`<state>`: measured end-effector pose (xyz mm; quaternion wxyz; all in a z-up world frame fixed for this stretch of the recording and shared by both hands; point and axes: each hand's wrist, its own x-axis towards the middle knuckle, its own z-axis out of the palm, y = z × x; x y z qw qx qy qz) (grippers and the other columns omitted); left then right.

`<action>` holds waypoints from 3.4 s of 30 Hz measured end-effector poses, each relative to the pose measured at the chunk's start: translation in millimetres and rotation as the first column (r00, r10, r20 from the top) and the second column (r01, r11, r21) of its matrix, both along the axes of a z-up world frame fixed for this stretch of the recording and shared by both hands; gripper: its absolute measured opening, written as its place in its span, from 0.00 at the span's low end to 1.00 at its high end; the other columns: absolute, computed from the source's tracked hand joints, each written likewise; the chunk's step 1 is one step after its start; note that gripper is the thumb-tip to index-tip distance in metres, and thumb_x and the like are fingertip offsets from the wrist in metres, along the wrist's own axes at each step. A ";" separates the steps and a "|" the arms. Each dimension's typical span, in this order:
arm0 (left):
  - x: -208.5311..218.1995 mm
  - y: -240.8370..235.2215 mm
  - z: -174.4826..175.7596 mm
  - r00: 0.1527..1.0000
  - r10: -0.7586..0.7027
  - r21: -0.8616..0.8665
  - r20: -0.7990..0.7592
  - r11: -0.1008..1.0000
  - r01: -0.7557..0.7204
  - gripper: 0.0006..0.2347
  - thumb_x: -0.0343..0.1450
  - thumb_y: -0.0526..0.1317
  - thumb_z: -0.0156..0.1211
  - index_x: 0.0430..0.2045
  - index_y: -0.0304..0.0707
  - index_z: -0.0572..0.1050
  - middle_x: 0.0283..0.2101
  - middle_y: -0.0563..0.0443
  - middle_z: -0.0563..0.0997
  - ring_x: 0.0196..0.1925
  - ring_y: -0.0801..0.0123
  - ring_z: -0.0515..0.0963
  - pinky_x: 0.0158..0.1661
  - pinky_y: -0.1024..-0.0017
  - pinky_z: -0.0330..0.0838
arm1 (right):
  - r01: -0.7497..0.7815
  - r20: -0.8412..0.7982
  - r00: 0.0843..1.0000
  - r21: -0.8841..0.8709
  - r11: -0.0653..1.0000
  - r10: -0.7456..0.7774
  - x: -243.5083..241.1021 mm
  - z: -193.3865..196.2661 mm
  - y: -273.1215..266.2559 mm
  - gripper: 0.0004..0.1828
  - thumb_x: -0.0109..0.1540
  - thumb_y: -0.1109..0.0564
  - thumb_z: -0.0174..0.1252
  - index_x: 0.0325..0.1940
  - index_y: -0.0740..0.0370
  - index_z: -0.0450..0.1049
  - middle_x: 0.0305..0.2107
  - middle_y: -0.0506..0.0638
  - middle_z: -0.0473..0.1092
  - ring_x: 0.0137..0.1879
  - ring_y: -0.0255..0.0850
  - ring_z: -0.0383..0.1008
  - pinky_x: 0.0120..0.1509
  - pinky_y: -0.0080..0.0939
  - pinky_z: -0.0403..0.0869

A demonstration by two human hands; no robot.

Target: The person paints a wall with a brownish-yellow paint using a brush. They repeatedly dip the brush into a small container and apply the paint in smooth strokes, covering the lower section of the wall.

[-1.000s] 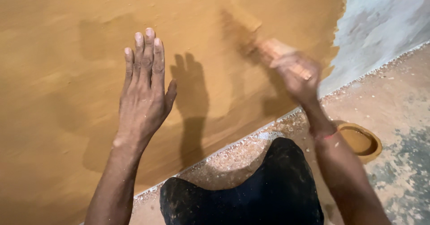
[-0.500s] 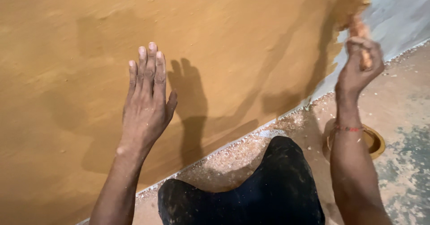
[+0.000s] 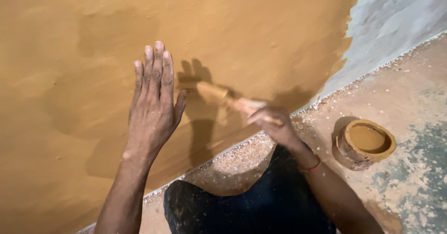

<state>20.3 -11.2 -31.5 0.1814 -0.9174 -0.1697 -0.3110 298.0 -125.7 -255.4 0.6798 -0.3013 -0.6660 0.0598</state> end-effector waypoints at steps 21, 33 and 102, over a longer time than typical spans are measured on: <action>-5.6 13.3 -34.1 1.000 0.020 -0.065 -0.009 0.998 -0.020 0.37 0.72 0.39 0.62 0.73 0.26 0.45 0.77 0.32 0.48 0.80 0.44 0.46 0.76 0.47 0.43 | 0.269 -0.484 0.822 -0.134 0.954 -0.300 57.9 -49.6 -12.1 0.11 0.66 0.67 0.57 0.53 0.67 0.76 0.48 0.54 0.75 0.49 0.41 0.75 0.50 0.41 0.76; 2.3 13.1 -35.1 1.000 -0.025 -0.058 -0.007 0.998 0.024 0.36 0.75 0.38 0.61 0.74 0.28 0.44 0.78 0.33 0.47 0.81 0.44 0.46 0.77 0.47 0.43 | 0.245 -0.112 0.962 -0.058 0.968 -0.250 17.3 -63.5 4.2 0.12 0.68 0.69 0.51 0.52 0.69 0.77 0.57 0.63 0.73 0.65 0.50 0.75 0.72 0.47 0.76; 431.7 -142.7 -570.1 0.954 -0.095 -0.729 0.285 -0.668 0.152 0.01 0.76 0.32 0.55 0.36 0.36 0.70 0.34 0.56 0.73 0.34 0.77 0.74 0.33 0.76 0.74 | 0.748 -0.866 -0.188 0.179 0.639 0.463 -14.2 -247.5 -407.2 0.19 0.70 0.53 0.66 0.57 0.71 0.74 0.50 0.61 0.76 0.61 0.46 0.79 0.64 0.34 0.79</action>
